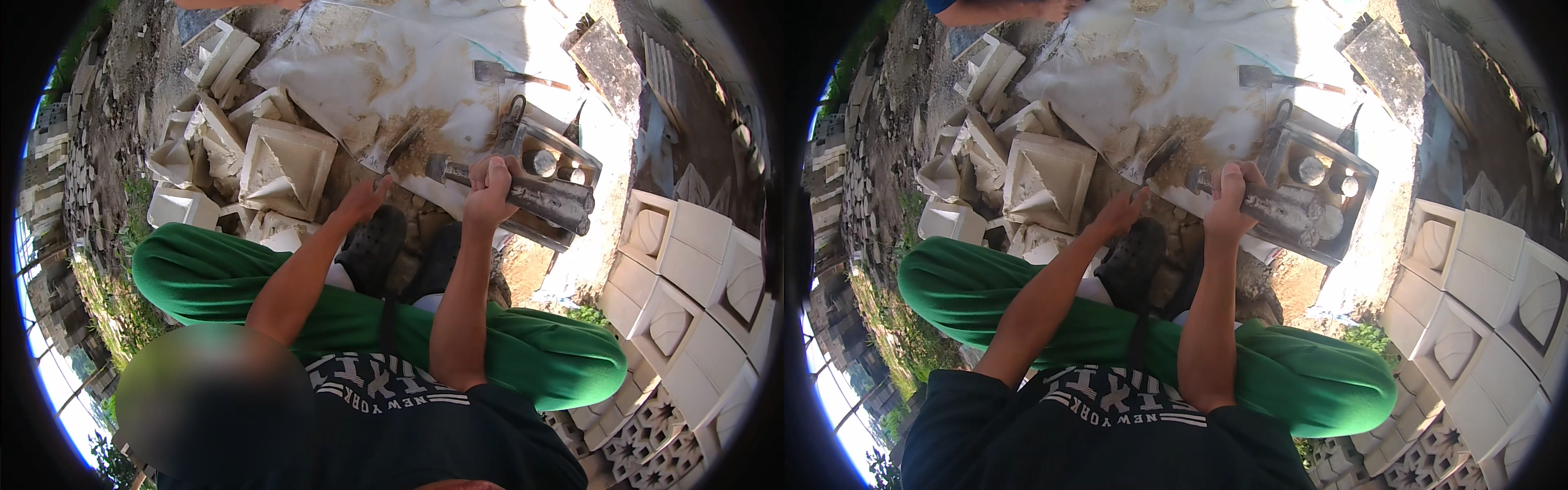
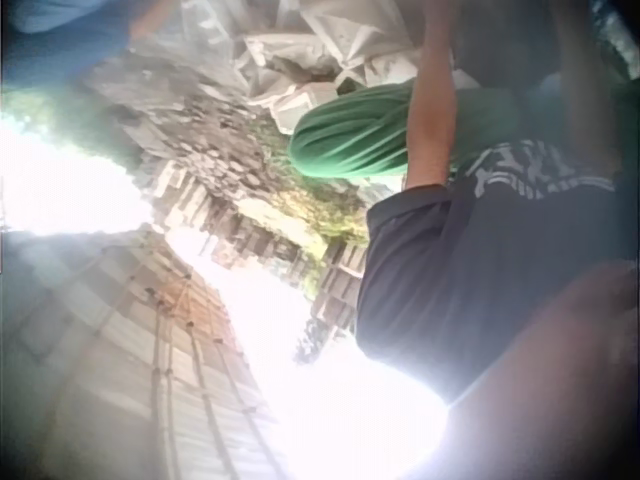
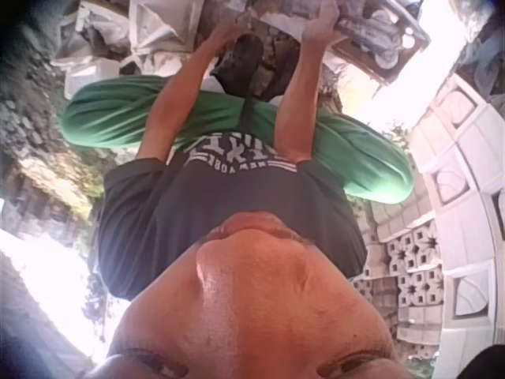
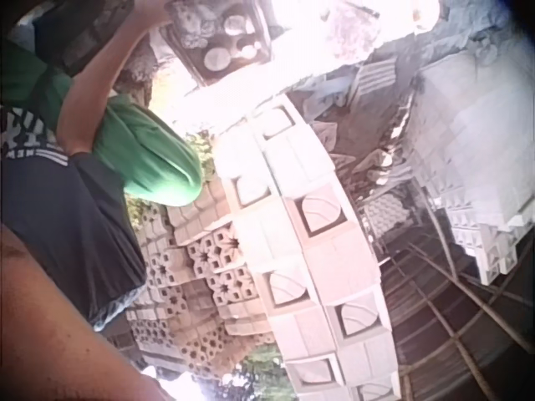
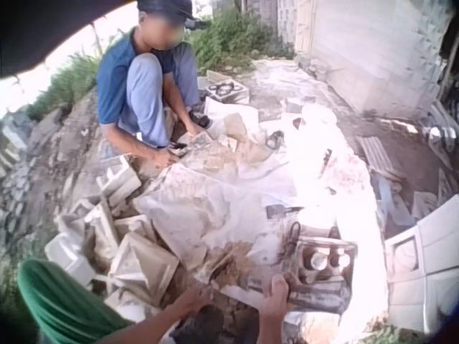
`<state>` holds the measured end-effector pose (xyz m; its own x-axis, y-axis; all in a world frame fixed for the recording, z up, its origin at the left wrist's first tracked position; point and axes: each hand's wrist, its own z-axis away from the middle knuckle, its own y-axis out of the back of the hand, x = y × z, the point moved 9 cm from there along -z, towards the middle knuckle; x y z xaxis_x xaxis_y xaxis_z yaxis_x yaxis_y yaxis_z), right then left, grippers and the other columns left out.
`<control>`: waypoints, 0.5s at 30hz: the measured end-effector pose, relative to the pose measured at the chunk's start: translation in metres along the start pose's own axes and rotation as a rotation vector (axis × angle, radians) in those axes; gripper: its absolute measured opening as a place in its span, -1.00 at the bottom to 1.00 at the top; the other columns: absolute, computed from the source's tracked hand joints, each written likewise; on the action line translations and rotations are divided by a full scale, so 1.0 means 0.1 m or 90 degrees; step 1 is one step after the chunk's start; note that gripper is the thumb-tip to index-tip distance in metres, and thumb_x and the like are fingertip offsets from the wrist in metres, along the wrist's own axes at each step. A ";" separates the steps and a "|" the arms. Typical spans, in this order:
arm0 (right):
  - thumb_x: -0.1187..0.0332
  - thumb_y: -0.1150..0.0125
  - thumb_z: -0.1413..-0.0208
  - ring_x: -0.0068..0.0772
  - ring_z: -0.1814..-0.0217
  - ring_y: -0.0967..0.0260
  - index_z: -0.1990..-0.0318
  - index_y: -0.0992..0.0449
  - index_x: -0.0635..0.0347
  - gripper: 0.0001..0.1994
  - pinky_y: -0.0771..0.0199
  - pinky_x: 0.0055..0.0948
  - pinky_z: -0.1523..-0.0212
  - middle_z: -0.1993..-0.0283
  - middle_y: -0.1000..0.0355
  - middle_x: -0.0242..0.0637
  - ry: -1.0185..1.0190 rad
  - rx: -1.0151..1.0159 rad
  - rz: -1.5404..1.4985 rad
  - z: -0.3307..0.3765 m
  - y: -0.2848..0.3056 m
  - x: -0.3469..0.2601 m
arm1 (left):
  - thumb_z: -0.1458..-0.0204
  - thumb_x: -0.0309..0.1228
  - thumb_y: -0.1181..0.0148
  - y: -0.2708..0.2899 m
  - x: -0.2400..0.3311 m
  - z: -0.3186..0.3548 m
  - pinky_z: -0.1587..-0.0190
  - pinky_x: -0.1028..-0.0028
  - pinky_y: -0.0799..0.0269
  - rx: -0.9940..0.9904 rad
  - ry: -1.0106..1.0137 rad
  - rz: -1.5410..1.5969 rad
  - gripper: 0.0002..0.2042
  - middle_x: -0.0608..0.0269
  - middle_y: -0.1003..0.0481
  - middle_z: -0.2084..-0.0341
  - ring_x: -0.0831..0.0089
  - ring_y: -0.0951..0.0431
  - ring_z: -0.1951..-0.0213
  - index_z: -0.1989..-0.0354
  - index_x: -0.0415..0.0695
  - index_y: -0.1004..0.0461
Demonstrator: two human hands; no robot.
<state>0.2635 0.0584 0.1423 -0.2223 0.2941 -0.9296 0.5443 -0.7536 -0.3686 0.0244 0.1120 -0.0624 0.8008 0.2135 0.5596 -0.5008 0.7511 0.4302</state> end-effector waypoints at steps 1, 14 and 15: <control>0.49 0.10 -0.04 -0.64 0.72 0.11 0.69 -0.05 0.09 -0.70 0.09 -0.56 0.66 0.75 0.00 -0.47 0.019 -0.054 -0.014 0.02 -0.14 -0.05 | -0.13 0.18 0.20 -0.01 -0.06 -0.01 0.21 0.14 -0.33 -0.027 0.028 -0.001 -0.30 -0.22 -0.47 0.52 -0.01 -0.52 0.35 0.43 -0.41 -0.43; 0.48 0.06 -0.04 -0.67 0.68 0.09 0.67 -0.04 0.07 -0.70 0.08 -0.57 0.64 0.71 0.01 -0.51 -0.069 -0.042 -0.026 -0.35 -0.45 0.39 | -0.15 0.12 0.21 0.06 0.06 -0.02 0.07 0.06 -0.33 0.061 -0.008 -0.072 -0.34 -0.34 -0.47 0.29 -0.18 -0.46 0.16 0.29 -0.40 -0.47; 0.49 0.06 -0.02 -0.65 0.68 0.08 0.66 -0.03 0.08 -0.71 0.06 -0.56 0.64 0.71 0.01 -0.50 -0.026 -0.079 -0.034 -0.33 -0.45 0.26 | -0.15 0.12 0.21 0.06 0.09 0.03 0.07 0.06 -0.33 0.060 -0.006 -0.070 -0.34 -0.34 -0.47 0.29 -0.18 -0.46 0.16 0.29 -0.40 -0.47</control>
<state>0.2599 0.1192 0.1342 -0.2846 0.3056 -0.9086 0.6268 -0.6578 -0.4176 0.0276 0.1170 -0.0529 0.8495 0.1269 0.5122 -0.4393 0.7078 0.5533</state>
